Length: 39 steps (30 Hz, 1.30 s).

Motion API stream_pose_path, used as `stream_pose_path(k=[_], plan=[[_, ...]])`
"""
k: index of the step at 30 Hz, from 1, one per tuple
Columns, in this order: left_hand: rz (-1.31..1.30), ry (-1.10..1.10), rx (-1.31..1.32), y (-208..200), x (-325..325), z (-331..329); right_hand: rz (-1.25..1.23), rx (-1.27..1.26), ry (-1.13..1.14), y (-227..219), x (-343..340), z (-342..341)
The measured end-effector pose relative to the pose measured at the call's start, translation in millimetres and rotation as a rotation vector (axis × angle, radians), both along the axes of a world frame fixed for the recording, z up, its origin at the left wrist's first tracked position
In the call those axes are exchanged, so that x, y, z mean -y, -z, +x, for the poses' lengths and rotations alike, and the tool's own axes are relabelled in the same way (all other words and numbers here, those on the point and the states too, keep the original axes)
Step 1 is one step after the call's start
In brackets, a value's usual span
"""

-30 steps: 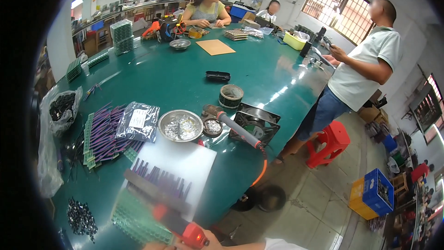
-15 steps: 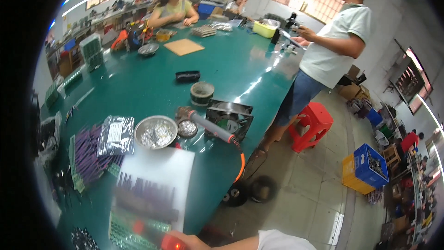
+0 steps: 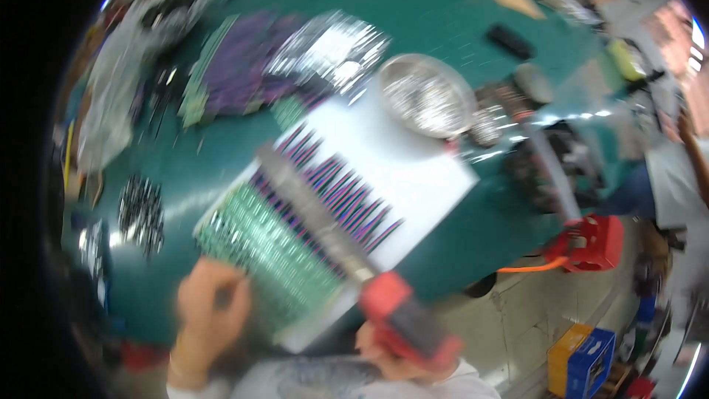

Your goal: The person picks electronic components from a table by hand, places them onto circuit boards, and solders them in place using a soldering iron.

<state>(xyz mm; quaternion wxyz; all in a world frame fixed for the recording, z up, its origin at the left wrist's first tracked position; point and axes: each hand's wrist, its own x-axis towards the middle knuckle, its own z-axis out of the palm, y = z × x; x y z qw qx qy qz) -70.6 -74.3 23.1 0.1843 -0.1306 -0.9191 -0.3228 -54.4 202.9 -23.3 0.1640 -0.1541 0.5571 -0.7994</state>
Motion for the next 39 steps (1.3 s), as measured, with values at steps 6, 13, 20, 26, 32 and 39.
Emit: stream_pose_path(k=[6,13,20,26,32,39], plan=[[0.144,-0.130,-0.006,7.9,-9.8,-7.8,-0.079,0.061,0.268,10.9,-1.9,1.3],[0.197,-0.071,0.060,21.1,-7.5,-4.2,-0.131,-0.028,0.067,16.1,-1.9,-3.3],[0.118,-0.128,0.055,20.7,-11.1,-1.8,-0.089,-0.012,0.095,6.4,-1.1,7.0],[0.077,-0.148,0.058,20.9,-12.5,-4.8,-0.062,0.060,0.028,12.2,-15.6,3.6],[0.079,-0.119,0.031,23.1,-13.5,-7.1,-0.069,0.109,-0.115,17.7,-31.2,4.6],[0.087,-0.105,-0.011,26.5,-10.6,-5.6,-0.083,0.192,-0.158,22.0,-34.7,8.0]])
